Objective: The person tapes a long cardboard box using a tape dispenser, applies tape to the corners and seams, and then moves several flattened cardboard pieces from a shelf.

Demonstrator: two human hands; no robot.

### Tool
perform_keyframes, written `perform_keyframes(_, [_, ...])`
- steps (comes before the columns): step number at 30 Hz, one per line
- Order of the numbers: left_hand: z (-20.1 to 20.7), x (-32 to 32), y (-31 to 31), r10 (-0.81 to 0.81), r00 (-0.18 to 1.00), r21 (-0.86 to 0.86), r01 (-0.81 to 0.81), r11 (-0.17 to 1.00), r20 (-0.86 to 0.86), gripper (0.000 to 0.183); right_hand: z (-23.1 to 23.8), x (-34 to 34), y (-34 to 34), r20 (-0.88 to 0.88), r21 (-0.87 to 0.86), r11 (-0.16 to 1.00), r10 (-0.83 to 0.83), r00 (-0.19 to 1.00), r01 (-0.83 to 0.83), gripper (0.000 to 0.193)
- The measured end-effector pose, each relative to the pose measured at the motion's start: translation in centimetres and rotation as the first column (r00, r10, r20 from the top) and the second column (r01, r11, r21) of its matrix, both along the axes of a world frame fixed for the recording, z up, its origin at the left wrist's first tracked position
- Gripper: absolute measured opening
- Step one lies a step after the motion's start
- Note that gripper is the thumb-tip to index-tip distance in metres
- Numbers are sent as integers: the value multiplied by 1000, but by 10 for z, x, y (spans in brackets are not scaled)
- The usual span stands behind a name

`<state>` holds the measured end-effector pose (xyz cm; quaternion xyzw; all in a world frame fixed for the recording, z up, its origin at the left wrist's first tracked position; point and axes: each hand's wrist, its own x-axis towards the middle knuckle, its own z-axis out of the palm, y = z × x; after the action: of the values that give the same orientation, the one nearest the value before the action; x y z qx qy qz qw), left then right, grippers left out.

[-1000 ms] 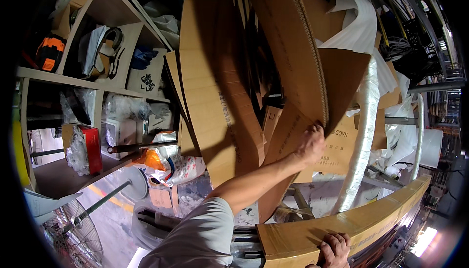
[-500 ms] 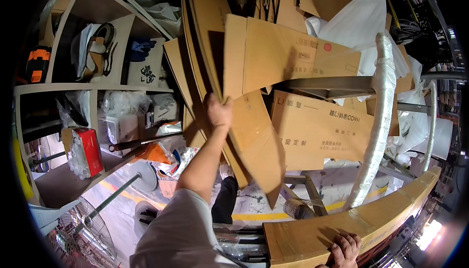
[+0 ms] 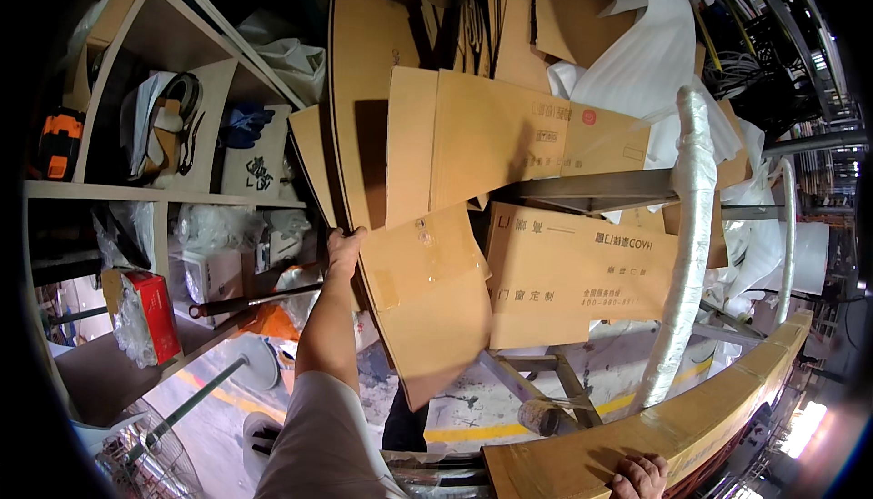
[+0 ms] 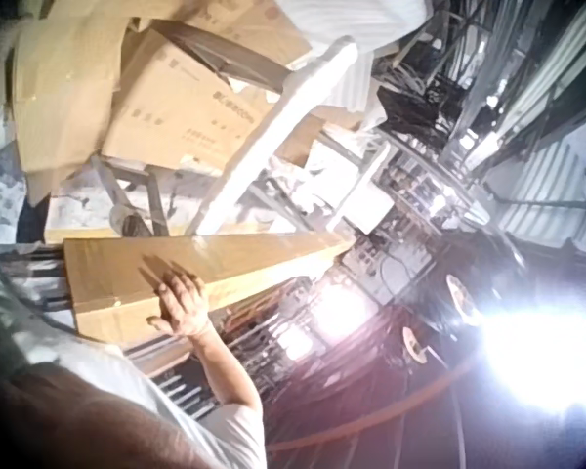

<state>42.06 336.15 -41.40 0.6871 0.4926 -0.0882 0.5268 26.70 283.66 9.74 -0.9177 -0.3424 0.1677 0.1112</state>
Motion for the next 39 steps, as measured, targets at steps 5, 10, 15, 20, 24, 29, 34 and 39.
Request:
perform_keyframes(5, [11,9,34,-299,928,229,348,909,-222,50,-2,1,-4,25,37,999,23,999,-24,79])
perform_keyframes(10, [24,15,5,-27,1000,303,22,953,15,37,-2,6,-2,10,29,999,45,999,-45,78])
perform_keyframes(15, [95,48,-40,-333,929,434,370,821,-163,35,-1,9,3,25,56,997,60,998,-61,78])
perform_keyframes(20, [135,69,-125,-543,840,575,448,685,-7,44,-4,7,4,47,52,997,61,997,-64,78])
perform_keyframes(24, [136,93,-174,-394,883,682,124,721,256,48,-3,4,3,49,43,997,62,997,-64,78])
perform_keyframes(29, [137,99,-197,-405,840,666,72,743,362,52,-2,9,9,53,46,996,79,996,-81,73])
perform_keyframes(34, [143,94,-205,-435,852,687,129,715,292,53,-3,7,6,56,25,996,85,995,-87,73])
perform_keyframes(39, [148,101,-216,-454,858,703,170,691,239,56,-3,7,6,42,20,997,80,996,-81,75])
